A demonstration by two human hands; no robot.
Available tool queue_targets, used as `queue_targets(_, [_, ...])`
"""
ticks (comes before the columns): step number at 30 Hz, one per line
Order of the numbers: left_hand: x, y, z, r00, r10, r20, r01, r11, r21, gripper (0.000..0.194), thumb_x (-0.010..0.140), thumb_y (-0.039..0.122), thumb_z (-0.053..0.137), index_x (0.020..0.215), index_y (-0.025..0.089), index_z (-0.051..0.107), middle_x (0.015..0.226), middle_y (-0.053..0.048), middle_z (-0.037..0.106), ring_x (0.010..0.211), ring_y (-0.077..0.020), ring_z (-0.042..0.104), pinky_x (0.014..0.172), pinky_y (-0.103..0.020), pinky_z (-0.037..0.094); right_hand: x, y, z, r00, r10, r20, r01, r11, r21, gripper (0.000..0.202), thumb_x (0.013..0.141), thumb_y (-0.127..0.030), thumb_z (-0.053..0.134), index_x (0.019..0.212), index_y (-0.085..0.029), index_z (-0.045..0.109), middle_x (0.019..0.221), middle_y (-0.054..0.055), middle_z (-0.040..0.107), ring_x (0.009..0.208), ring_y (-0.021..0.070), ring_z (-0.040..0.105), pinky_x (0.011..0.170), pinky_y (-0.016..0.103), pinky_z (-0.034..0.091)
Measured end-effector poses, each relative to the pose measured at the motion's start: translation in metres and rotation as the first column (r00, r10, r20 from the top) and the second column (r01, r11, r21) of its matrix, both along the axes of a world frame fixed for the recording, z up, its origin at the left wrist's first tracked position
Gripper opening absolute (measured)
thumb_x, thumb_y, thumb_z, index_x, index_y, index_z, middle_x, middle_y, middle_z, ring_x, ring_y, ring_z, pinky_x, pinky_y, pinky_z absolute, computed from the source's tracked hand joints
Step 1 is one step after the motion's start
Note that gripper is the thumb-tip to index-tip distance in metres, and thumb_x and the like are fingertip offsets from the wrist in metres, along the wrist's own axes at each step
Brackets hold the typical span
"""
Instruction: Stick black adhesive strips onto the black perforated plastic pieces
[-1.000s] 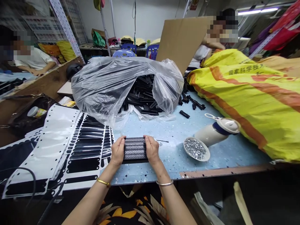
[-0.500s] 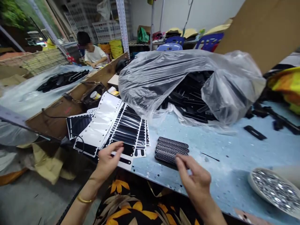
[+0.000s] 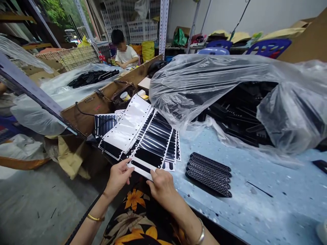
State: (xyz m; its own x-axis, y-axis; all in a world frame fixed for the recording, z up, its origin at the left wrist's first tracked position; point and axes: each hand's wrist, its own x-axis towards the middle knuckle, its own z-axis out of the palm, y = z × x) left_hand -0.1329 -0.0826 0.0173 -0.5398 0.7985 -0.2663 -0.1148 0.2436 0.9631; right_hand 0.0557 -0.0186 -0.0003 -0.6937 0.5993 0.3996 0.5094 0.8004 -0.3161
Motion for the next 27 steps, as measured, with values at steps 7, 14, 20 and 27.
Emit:
queue_targets(7, [0.004, -0.001, 0.006, 0.985, -0.094, 0.147, 0.095, 0.995, -0.004, 0.034, 0.063, 0.043, 0.076, 0.067, 0.014, 0.06, 0.043, 0.004, 0.054, 0.026, -0.0036, 0.036, 0.031, -0.016, 0.02, 0.01, -0.002, 0.01, 0.992, 0.107, -0.062, -0.108, 0.994, -0.028, 0.038, 0.095, -0.017, 0.05, 0.058, -0.019, 0.059, 0.057, 0.002, 0.052, 0.054, 0.0131, 0.048, 0.055, 0.028, 0.031])
queue_targets(14, [0.005, -0.006, 0.004, 0.995, -0.059, -0.079, 0.056, 0.997, -0.046, 0.048, 0.064, 0.037, 0.076, 0.105, 0.013, 0.067, 0.042, 0.011, 0.049, 0.029, -0.0073, 0.042, 0.032, -0.018, 0.029, 0.012, 0.0, 0.007, 0.944, -0.036, -0.327, -0.042, 0.973, -0.226, 0.017, 0.092, -0.03, 0.058, 0.089, -0.02, 0.071, 0.06, 0.001, 0.062, 0.051, 0.0143, 0.056, 0.05, 0.026, 0.043])
queue_targets(20, [0.005, 0.002, 0.017, 0.961, -0.156, 0.227, 0.17, 0.984, -0.045, 0.038, 0.065, 0.045, 0.074, 0.078, 0.012, 0.061, 0.043, 0.004, 0.056, 0.024, -0.0044, 0.036, 0.03, -0.016, 0.017, 0.012, 0.004, 0.007, 0.909, -0.131, -0.396, -0.006, 0.945, -0.328, 0.015, 0.088, -0.026, 0.058, 0.086, -0.021, 0.073, 0.064, 0.002, 0.069, 0.054, 0.0164, 0.064, 0.053, 0.027, 0.052])
queue_targets(27, [0.012, 0.005, 0.021, 0.933, -0.181, 0.312, 0.181, 0.983, 0.027, 0.035, 0.065, 0.045, 0.075, 0.071, 0.013, 0.062, 0.04, 0.006, 0.051, 0.026, -0.0011, 0.026, 0.032, -0.016, 0.01, 0.011, 0.003, 0.01, 0.897, -0.152, -0.415, 0.004, 0.942, -0.336, 0.011, 0.084, -0.025, 0.064, 0.087, -0.02, 0.073, 0.06, 0.001, 0.066, 0.05, 0.0143, 0.061, 0.05, 0.025, 0.05])
